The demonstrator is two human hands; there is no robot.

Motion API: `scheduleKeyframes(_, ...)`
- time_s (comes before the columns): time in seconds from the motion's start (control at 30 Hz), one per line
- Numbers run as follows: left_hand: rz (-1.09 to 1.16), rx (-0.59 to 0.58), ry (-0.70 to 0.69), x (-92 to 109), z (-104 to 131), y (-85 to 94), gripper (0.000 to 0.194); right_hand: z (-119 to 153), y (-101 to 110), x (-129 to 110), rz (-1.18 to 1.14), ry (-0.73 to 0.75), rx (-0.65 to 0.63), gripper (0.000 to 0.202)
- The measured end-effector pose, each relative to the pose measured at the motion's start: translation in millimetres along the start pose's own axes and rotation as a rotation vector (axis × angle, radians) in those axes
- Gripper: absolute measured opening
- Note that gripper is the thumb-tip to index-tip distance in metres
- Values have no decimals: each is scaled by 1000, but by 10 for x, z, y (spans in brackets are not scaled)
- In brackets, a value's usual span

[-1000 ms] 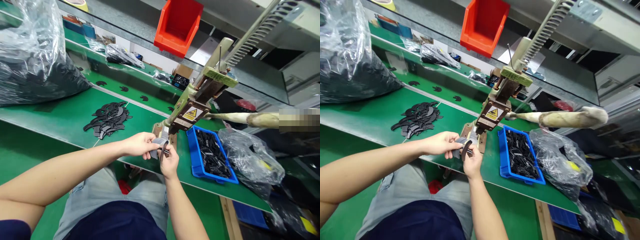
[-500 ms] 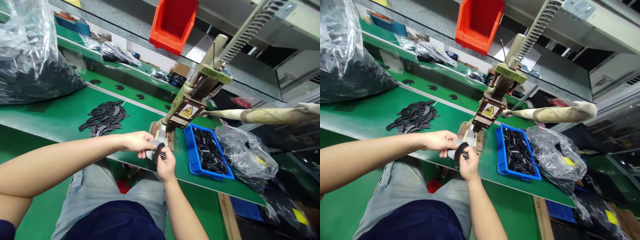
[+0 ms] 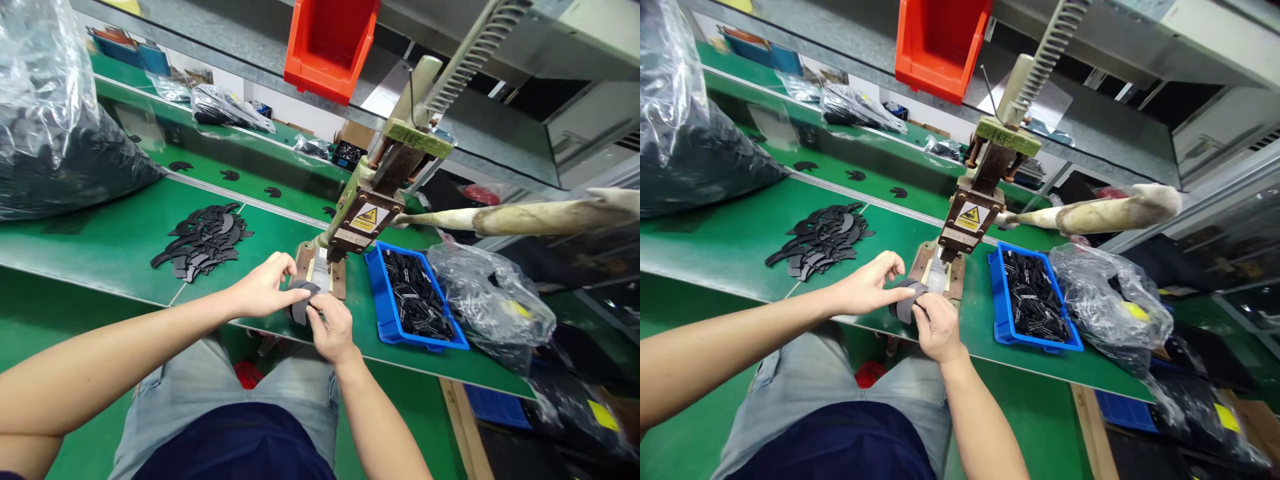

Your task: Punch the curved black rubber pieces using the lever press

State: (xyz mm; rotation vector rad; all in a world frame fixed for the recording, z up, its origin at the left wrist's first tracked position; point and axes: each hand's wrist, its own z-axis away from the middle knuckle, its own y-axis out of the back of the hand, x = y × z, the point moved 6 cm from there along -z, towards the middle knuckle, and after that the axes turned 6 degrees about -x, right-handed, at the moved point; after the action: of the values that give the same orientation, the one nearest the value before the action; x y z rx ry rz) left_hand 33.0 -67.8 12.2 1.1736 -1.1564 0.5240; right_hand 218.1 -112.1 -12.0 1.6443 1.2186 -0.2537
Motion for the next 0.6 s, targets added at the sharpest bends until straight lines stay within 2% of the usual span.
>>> scheduleKeyframes(0.07,207,-110,94,-112,-19,-77,47,19,23,-21,-24,-5,-16,10)
scheduleKeyframes(0.17,466,-421,160,-137,9,-295,47,73,74,-38,-69,-47,-41,11)
scheduleKeyframes(0.23,517,-498,146,-100,22,-388,46,120,122,-42,-100,-105,-55,14)
scheduleKeyframes(0.4,527,-429,115,-97,-44,-558,46,207,321,-31,-170,-294,-47,23)
scheduleKeyframes(0.5,441,-365,131,-285,-115,-601,48,195,523,35,-133,-364,-33,23)
scheduleKeyframes(0.6,230,-205,118,-566,-172,-524,46,93,819,236,-16,-406,-13,19)
